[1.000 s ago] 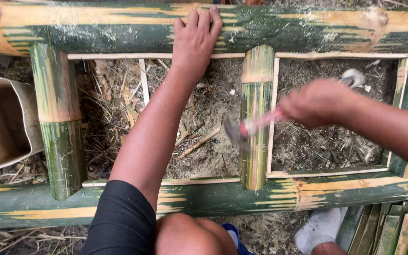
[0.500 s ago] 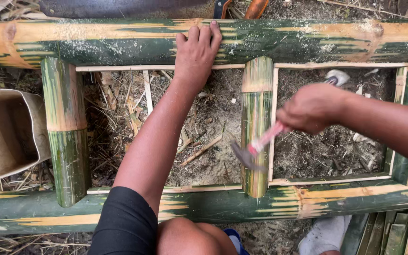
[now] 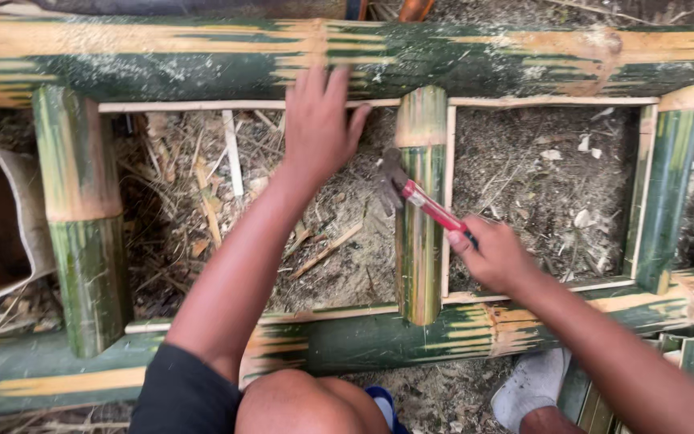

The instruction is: The person assembles a bamboo structure by sawing bamboo poles and hammering nails to join them. They use a hand saw to cut the bamboo and a hammer to drive nails into the joints, securing the pieces together.

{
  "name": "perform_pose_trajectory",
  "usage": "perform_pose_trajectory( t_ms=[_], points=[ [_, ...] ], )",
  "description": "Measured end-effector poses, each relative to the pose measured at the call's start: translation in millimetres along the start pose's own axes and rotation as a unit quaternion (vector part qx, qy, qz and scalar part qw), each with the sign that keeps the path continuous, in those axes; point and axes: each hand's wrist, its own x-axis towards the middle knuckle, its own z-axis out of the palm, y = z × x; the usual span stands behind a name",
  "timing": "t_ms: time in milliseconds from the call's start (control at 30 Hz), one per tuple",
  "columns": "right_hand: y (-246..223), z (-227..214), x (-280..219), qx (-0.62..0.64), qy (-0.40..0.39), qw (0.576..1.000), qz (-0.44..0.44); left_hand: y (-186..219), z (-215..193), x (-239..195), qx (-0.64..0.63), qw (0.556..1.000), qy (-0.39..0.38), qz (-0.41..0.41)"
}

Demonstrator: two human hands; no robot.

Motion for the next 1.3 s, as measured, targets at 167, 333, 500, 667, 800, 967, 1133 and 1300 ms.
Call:
perform_pose_trajectory(
  t_ms=[167, 333, 500, 667, 800, 967, 1133, 1300],
  points=[
    [-7, 61, -22, 0.181, 0.113, 0.976, 0.044, 20, 81, -30, -0.483, 0.795, -0.069, -0.361],
    [-30, 85, -24, 0.241, 0.175, 0.951, 0.083, 32, 126, -9, -0.583, 0.684, -0.017, -0.437],
    [-30, 89, -27, 0.286, 0.177, 0.935, 0.110, 37, 121, -3, -0.617, 0.606, -0.001, -0.502],
    [-33, 88, -25, 0.321, 0.168, 0.925, 0.115, 40, 125, -2, -0.624, 0.616, 0.033, -0.480],
    [-31, 87, -26, 0.323, 0.171, 0.923, 0.117, 37, 130, -8, -0.616, 0.627, 0.036, -0.476],
    [-29, 88, -25, 0.339, 0.166, 0.918, 0.122, 20, 122, -16, -0.606, 0.638, 0.021, -0.474],
    [-33, 74, -24, 0.228, 0.179, 0.954, 0.078, 12, 101, -16, -0.602, 0.657, -0.045, -0.452],
    [-19, 0, 2, -0.088, 0.018, 0.996, 0.004, -13, 62, -13, -0.545, 0.693, -0.083, -0.465]
  ],
)
